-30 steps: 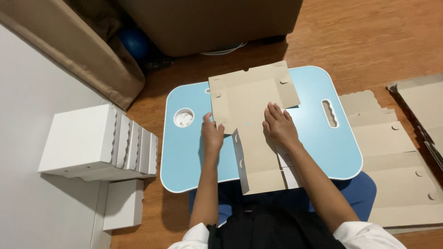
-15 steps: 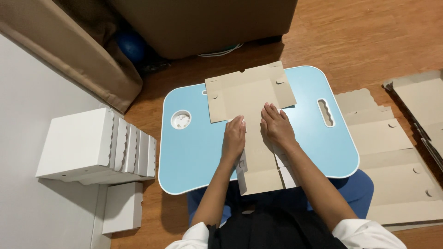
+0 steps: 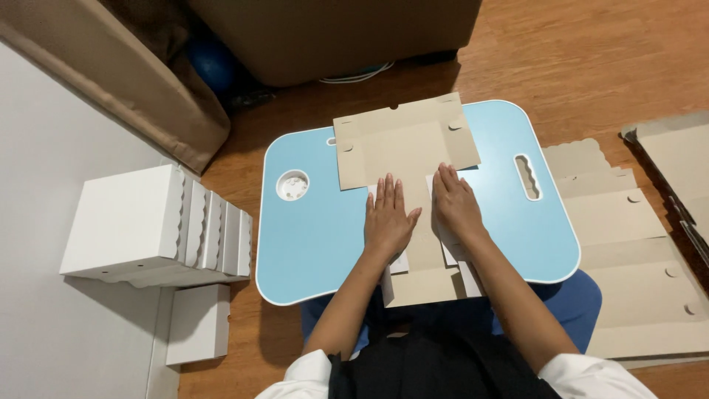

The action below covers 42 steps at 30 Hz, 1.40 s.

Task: Folding a cardboard template into a finished box on a lap desk

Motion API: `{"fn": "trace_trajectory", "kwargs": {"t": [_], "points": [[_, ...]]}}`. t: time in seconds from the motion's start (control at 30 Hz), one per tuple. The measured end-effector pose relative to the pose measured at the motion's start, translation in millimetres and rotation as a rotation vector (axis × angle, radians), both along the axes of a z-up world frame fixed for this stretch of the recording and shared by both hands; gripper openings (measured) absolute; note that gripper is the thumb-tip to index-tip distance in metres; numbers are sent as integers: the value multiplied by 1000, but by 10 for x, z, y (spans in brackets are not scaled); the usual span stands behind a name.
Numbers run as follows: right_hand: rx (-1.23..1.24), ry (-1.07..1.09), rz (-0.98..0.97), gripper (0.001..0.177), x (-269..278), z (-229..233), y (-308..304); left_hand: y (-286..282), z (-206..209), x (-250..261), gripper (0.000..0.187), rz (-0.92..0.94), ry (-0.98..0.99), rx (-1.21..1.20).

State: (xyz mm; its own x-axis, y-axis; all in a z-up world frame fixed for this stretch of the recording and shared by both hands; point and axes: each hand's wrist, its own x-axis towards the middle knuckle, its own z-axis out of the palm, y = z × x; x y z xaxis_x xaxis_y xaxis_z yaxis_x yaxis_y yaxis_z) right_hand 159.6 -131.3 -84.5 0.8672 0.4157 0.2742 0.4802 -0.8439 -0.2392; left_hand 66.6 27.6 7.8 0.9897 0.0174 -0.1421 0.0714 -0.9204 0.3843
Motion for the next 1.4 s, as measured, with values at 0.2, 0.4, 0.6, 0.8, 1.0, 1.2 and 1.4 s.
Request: {"fn": "trace_trajectory", "kwargs": {"t": [0.2, 0.4, 0.6, 0.8, 1.0, 1.2, 1.4], "points": [[6, 8, -47, 54, -196, 123, -16, -46, 150, -76, 82, -42, -11, 56], [25, -60, 29, 65, -156, 8, -31, -159, 120, -63, 69, -144, 5, 147], [181, -86, 39, 20, -80, -57, -112, -177, 131, -76, 62, -181, 5, 172], [295, -107, -120, 17, 313, -95, -231, -157, 90, -103, 63, -177, -18, 137], [140, -180, -366, 45, 639, -63, -251, -187, 101, -190, 61, -162, -24, 131], [370, -74, -363, 49, 707, 49, -196, -179, 62, -220, 61, -180, -39, 135], [293, -319, -65, 62, 451, 294, 91, -187, 73, -216, 62, -188, -25, 157]]}}
